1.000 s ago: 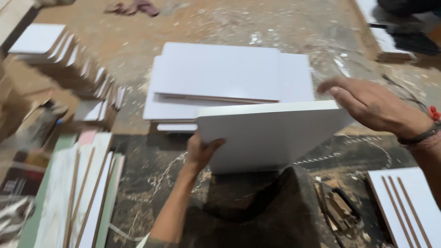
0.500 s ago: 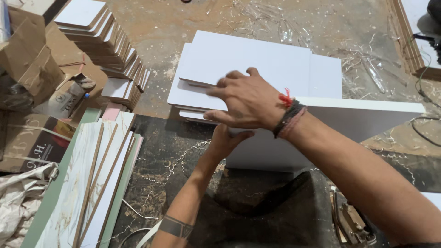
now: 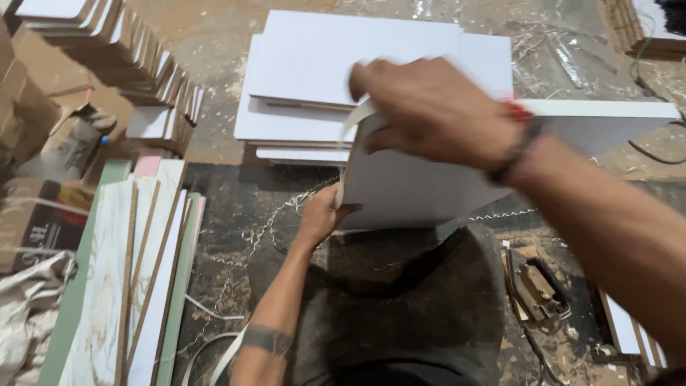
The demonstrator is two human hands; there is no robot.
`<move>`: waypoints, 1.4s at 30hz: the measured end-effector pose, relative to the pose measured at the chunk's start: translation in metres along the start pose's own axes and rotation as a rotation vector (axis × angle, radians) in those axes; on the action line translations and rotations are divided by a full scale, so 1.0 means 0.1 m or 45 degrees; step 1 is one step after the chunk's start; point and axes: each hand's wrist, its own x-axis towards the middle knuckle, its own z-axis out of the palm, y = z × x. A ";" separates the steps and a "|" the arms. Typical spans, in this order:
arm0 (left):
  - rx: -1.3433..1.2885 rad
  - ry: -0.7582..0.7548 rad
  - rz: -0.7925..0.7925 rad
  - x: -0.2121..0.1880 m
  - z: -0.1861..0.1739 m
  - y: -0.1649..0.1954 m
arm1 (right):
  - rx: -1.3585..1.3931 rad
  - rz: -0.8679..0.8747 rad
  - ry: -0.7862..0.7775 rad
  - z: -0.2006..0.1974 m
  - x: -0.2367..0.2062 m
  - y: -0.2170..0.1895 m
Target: The person sits on the floor with a white panel across their lap, presses white edge banding tape along the panel edge with a heated hand iron, then trims the excess tape overhang with a hand cutter and stacks the finished panel on a pile of similar panels.
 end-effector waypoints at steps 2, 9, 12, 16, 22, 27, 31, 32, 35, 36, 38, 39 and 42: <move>0.060 -0.036 0.055 0.03 -0.08 0.09 | -0.037 -0.035 0.100 -0.33 -0.36 0.29; 0.390 -0.223 0.312 0.25 -0.22 0.26 | -0.238 0.674 -0.244 -0.09 -1.68 1.46; 0.415 -0.306 0.326 0.26 0.13 0.20 | -0.197 0.734 -0.288 0.48 -2.15 1.74; 0.494 -0.350 0.460 0.10 0.57 0.02 | -0.070 0.813 -0.228 1.41 -2.45 1.74; 0.604 -0.186 0.651 -0.02 0.40 -0.06 | -0.033 0.795 0.033 1.79 -2.60 1.66; 0.061 -0.594 -0.134 -0.02 0.06 0.02 | -0.006 0.728 0.074 1.87 -2.46 1.64; -0.443 -0.898 -0.489 0.01 -0.14 -0.19 | -0.074 0.666 0.087 1.97 -2.41 1.62; -0.439 -0.780 -0.277 0.05 -0.23 -0.29 | -0.081 0.655 0.094 1.99 -2.42 1.63; -0.225 -0.495 0.048 -0.03 -0.74 -0.66 | -0.052 0.595 0.154 2.03 -2.47 1.67; -0.027 -0.420 -0.024 -0.11 -0.91 -0.77 | -0.068 0.598 0.154 2.05 -2.49 1.69; 0.189 -0.314 -0.190 -0.31 -1.12 -0.92 | -0.096 0.611 0.137 2.10 -2.53 1.72; 0.209 -0.276 -0.277 -0.42 -1.20 -0.97 | -0.117 0.590 0.142 2.13 -2.55 1.73; 0.213 -0.185 -0.382 -0.58 -1.30 -1.04 | -0.202 0.546 0.145 2.23 -2.54 1.76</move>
